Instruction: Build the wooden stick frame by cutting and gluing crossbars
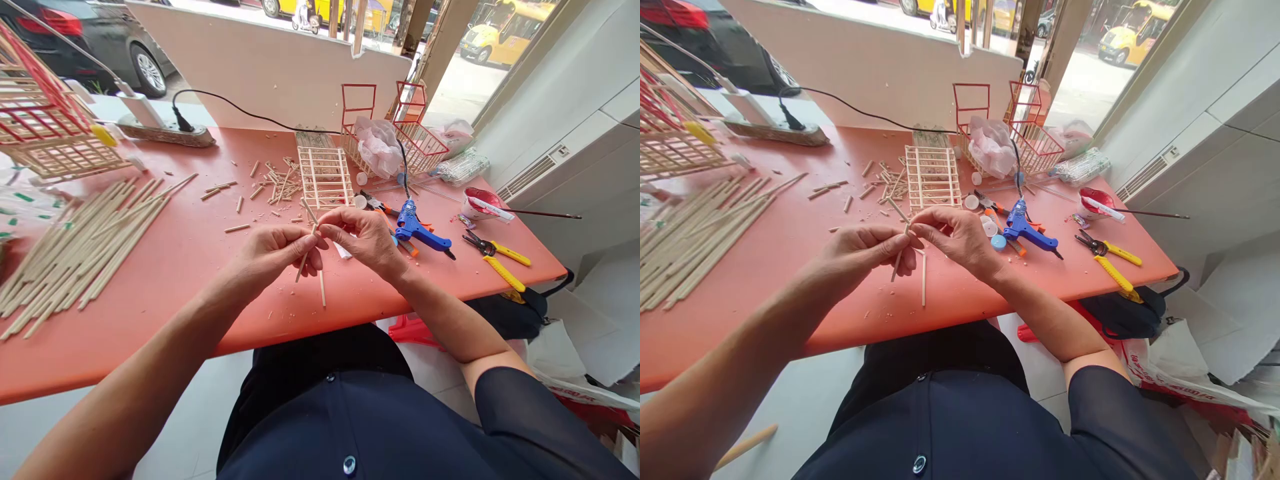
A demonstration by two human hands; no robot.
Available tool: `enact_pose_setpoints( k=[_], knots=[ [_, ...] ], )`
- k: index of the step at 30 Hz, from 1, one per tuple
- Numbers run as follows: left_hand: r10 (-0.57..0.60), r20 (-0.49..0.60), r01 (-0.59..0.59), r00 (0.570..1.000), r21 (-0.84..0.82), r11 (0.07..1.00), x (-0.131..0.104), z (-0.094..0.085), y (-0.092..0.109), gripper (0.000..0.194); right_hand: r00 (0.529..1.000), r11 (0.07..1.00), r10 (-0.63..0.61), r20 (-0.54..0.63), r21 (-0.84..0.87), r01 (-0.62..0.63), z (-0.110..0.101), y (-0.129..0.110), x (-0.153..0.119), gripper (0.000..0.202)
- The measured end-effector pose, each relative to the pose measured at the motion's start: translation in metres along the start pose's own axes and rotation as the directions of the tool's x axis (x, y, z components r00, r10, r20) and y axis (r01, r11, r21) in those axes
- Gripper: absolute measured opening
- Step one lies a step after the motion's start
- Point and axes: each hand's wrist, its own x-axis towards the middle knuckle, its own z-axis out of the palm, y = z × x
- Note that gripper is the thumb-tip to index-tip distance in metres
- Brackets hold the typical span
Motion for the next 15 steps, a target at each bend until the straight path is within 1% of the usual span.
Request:
enact_pose_setpoints(
  k=[5,9,12,15],
  knots=[
    [0.019,0.04,-0.019,0.999,0.008,1.0,-0.003,0.002,0.008,0.048,1.0,0.998,-0.003,-0.016,0.061,0.004,0.0,0.001,0.0,0.049],
    [0.012,0.048,-0.013,0.999,0.017,1.0,-0.003,0.002,0.008,0.049,0.999,1.0,0.011,-0.037,0.01,-0.01,0.001,-0.003,-0.002,0.046],
    [0.015,0.05,-0.017,0.999,0.037,0.999,-0.002,0.003,0.007,0.051,0.998,0.999,0.006,-0.055,-0.054,-0.009,0.003,-0.007,-0.003,0.036],
    [0.019,0.056,-0.023,0.998,0.073,0.997,-0.001,0.002,0.006,0.051,0.999,0.997,-0.015,-0.049,-0.077,0.011,0.005,-0.009,-0.004,0.022]
  ],
)
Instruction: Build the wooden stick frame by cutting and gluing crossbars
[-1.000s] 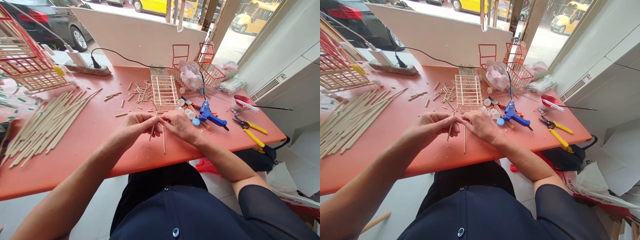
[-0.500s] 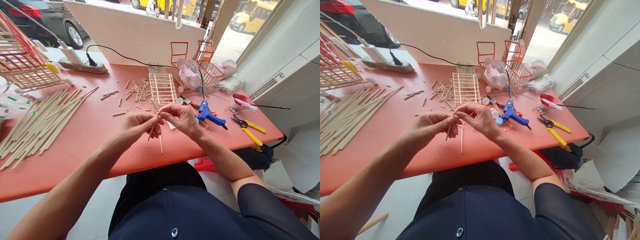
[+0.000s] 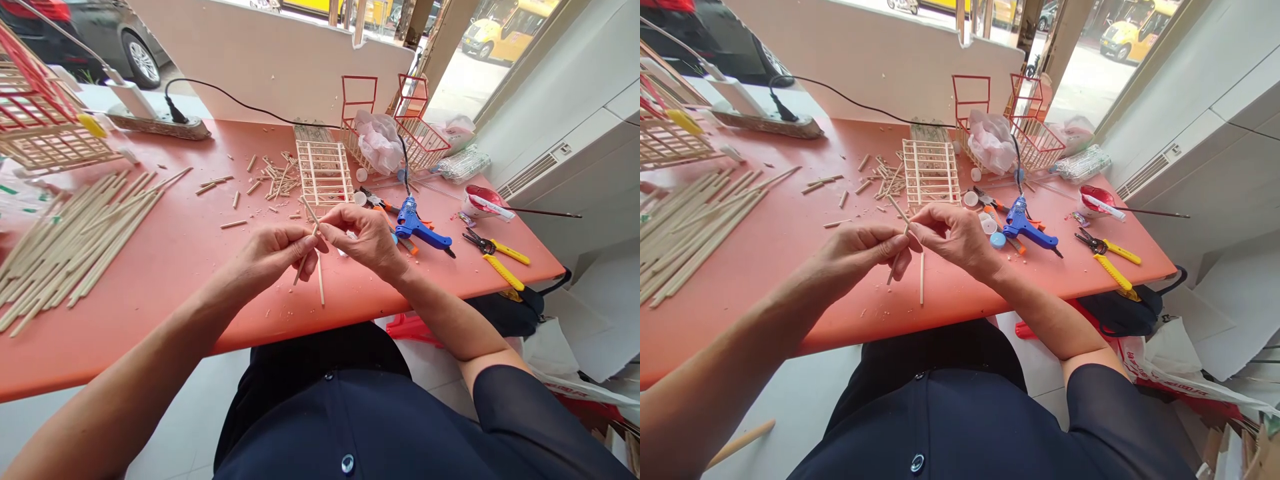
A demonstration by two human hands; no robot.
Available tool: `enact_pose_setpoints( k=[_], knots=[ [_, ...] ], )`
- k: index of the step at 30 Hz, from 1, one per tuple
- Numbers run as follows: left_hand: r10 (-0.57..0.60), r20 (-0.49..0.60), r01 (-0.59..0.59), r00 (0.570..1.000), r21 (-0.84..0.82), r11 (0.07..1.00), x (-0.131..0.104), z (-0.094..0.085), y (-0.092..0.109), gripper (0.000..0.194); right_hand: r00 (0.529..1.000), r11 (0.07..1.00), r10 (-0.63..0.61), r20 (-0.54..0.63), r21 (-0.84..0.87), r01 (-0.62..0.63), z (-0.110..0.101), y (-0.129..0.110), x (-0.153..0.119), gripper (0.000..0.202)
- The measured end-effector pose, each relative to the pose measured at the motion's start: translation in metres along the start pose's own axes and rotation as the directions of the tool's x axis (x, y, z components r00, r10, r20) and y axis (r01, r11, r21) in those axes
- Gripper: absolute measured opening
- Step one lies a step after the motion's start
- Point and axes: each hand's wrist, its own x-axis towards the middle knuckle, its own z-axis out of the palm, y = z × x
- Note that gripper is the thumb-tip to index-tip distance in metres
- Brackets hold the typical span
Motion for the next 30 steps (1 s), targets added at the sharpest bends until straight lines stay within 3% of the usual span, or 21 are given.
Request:
enact_pose_setpoints(
  k=[5,11,15,22,30],
  knots=[
    [0.007,0.03,-0.008,1.0,0.045,0.999,0.0,-0.003,-0.007,0.049,1.0,0.999,-0.015,0.027,0.042,0.014,0.0,0.0,-0.001,0.018],
    [0.019,0.044,-0.018,0.999,-0.015,1.0,0.002,-0.006,-0.018,0.048,0.998,0.997,0.016,0.057,0.073,-0.02,-0.002,0.005,-0.001,0.023],
    [0.003,0.006,-0.002,1.0,-0.061,0.998,0.0,-0.005,-0.012,0.045,0.995,0.976,0.046,0.092,0.208,-0.065,-0.004,0.005,0.003,0.045],
    [-0.021,-0.094,0.008,0.995,-0.137,0.991,0.001,0.003,-0.01,0.049,0.964,0.878,0.169,0.207,0.412,-0.243,-0.003,0.004,0.007,0.047],
    [-0.055,0.015,0.055,0.998,0.02,0.998,0.002,-0.002,-0.003,0.057,0.939,0.834,0.257,0.23,0.439,-0.336,-0.006,0.005,0.007,0.053]
  ],
)
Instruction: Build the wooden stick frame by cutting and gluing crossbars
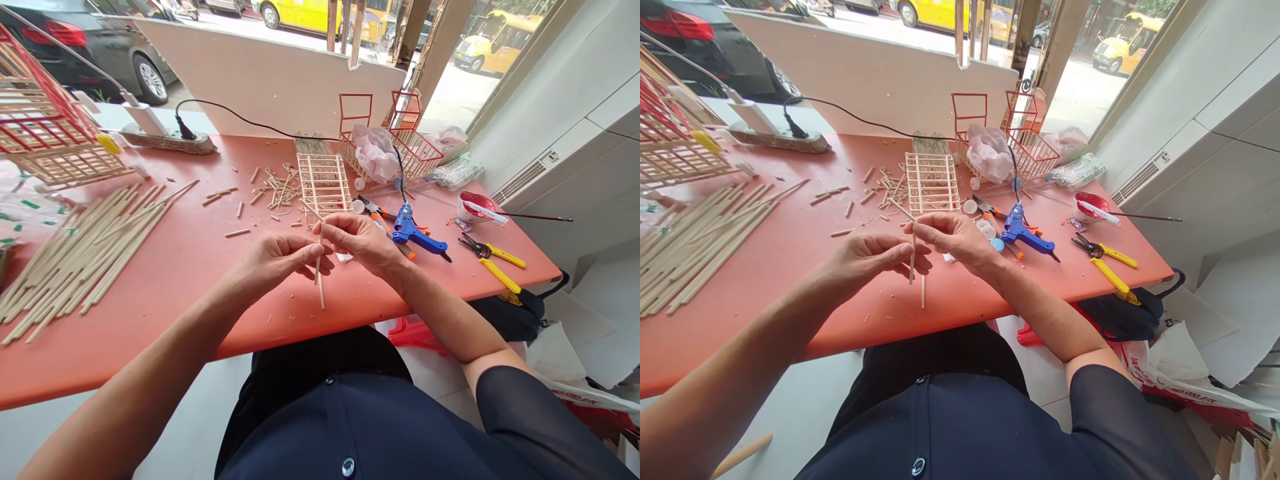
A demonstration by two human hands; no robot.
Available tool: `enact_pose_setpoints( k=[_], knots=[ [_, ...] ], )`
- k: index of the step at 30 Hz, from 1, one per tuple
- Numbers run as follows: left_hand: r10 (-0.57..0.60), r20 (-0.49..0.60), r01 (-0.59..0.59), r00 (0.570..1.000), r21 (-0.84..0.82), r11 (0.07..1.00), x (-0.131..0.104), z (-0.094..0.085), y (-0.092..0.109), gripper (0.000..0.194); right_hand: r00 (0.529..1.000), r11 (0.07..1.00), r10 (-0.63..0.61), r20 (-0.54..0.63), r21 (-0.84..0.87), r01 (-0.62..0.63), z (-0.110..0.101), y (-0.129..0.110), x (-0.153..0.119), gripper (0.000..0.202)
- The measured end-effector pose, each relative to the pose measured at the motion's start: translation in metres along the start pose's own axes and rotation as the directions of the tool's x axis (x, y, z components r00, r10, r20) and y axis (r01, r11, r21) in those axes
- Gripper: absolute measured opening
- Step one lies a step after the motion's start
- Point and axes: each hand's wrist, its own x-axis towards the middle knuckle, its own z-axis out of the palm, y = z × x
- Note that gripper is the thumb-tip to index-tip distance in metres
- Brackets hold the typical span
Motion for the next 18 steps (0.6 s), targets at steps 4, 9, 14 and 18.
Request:
enact_pose_setpoints(
  k=[4,9,14,18],
  knots=[
    [0.107,-0.21,-0.068,0.972,0.186,0.98,-0.005,-0.01,-0.001,0.041,0.998,0.999,0.039,0.046,0.019,-0.04,-0.006,-0.003,-0.001,0.051],
    [0.534,-0.471,-0.243,0.702,0.546,0.802,-0.011,-0.012,0.0,0.02,0.997,0.998,-0.014,0.079,-0.062,0.019,-0.008,-0.004,-0.001,0.05],
    [0.665,-0.274,-0.335,0.694,0.695,0.636,-0.007,-0.006,0.003,0.011,0.994,0.992,-0.027,0.107,-0.121,0.04,-0.008,-0.002,-0.002,0.051],
    [0.638,-0.22,-0.342,0.737,0.694,0.634,-0.006,-0.005,0.002,0.008,0.993,0.992,-0.002,0.119,-0.129,0.017,-0.006,-0.004,-0.003,0.052]
  ],
)
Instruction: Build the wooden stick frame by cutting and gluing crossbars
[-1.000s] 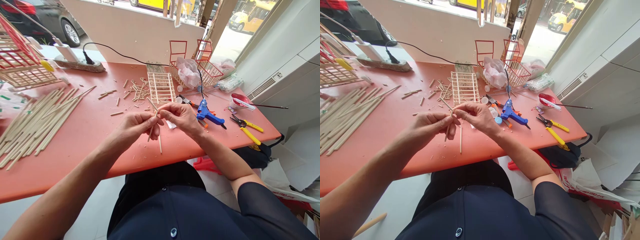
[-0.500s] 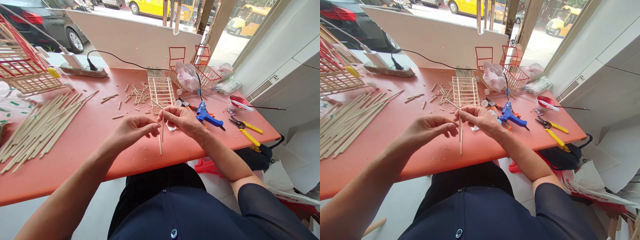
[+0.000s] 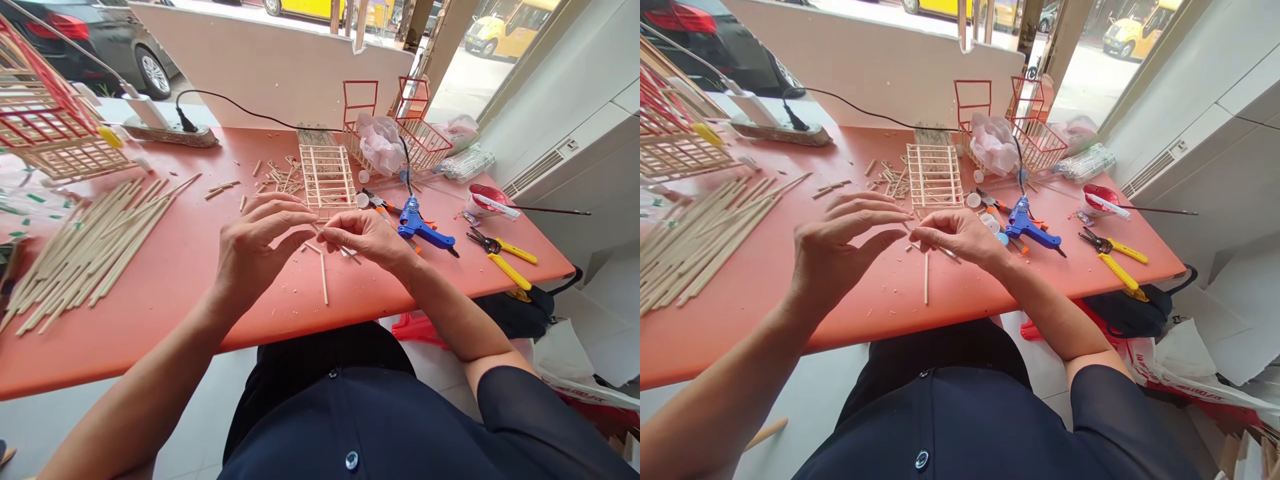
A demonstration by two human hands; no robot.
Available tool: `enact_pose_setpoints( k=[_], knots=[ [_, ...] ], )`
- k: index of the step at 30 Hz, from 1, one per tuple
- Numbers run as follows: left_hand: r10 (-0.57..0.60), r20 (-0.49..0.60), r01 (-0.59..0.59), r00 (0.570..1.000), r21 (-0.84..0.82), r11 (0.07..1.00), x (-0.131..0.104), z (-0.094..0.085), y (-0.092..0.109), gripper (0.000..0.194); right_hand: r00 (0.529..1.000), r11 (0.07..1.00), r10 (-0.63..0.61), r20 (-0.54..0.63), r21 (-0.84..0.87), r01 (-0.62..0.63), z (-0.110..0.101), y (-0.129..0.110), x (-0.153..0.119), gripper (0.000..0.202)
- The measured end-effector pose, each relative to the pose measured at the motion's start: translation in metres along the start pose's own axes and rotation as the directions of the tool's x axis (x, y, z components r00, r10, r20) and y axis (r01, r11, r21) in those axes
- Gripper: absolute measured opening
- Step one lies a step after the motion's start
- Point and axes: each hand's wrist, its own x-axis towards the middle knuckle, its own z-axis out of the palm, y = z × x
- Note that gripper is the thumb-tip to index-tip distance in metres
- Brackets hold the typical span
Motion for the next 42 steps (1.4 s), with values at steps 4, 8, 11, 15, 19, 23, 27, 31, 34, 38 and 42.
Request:
enact_pose_setpoints(
  k=[4,8,11,15,19,23,27,31,34,38,42],
  knots=[
    [-0.008,0.019,0.008,1.0,-0.023,1.0,-0.001,0.0,0.002,0.013,1.0,1.0,-0.001,0.012,-0.023,0.001,0.002,-0.004,-0.001,0.052],
    [-0.025,0.031,0.025,0.999,-0.016,1.0,-0.002,-0.001,0.007,0.016,1.0,0.998,-0.011,0.028,-0.06,0.013,0.001,-0.005,-0.003,0.054],
    [-0.011,0.002,0.011,1.0,-0.015,1.0,-0.003,-0.002,0.008,0.015,0.996,0.997,-0.018,0.091,-0.067,0.024,-0.001,-0.004,-0.005,0.057],
    [-0.061,0.031,0.061,0.998,0.014,0.998,-0.005,-0.002,0.005,0.014,0.992,0.99,-0.048,0.116,-0.124,0.063,-0.001,-0.005,-0.006,0.059],
    [-0.102,0.036,0.102,0.994,0.015,0.995,-0.006,-0.001,0.003,0.011,0.991,0.963,-0.111,0.076,-0.24,0.127,0.003,-0.009,-0.006,0.059],
    [-0.149,0.035,0.149,0.988,-0.001,0.989,-0.007,-0.002,0.006,0.009,0.985,0.948,-0.167,0.048,-0.267,0.174,0.006,-0.009,-0.007,0.058],
    [-0.166,0.033,0.168,0.986,-0.061,0.984,-0.007,-0.002,0.005,0.007,0.981,0.938,-0.195,0.014,-0.289,0.19,0.009,-0.007,-0.008,0.055],
    [-0.232,0.081,0.241,0.969,-0.126,0.962,-0.007,-0.003,0.001,0.009,0.974,0.925,-0.228,0.008,-0.311,0.219,0.01,-0.005,-0.009,0.053],
    [-0.273,0.109,0.287,0.956,-0.156,0.945,-0.007,-0.004,-0.001,0.01,0.967,0.909,-0.254,0.017,-0.337,0.244,0.01,-0.005,-0.009,0.051],
    [-0.287,0.101,0.301,0.953,-0.166,0.939,-0.006,-0.003,-0.002,0.008,0.962,0.887,-0.273,0.012,-0.383,0.257,0.011,-0.004,-0.01,0.05],
    [-0.283,0.091,0.296,0.955,-0.212,0.931,-0.006,-0.001,-0.004,0.007,0.952,0.88,-0.307,-0.002,-0.383,0.283,0.013,-0.003,-0.01,0.047]
  ],
)
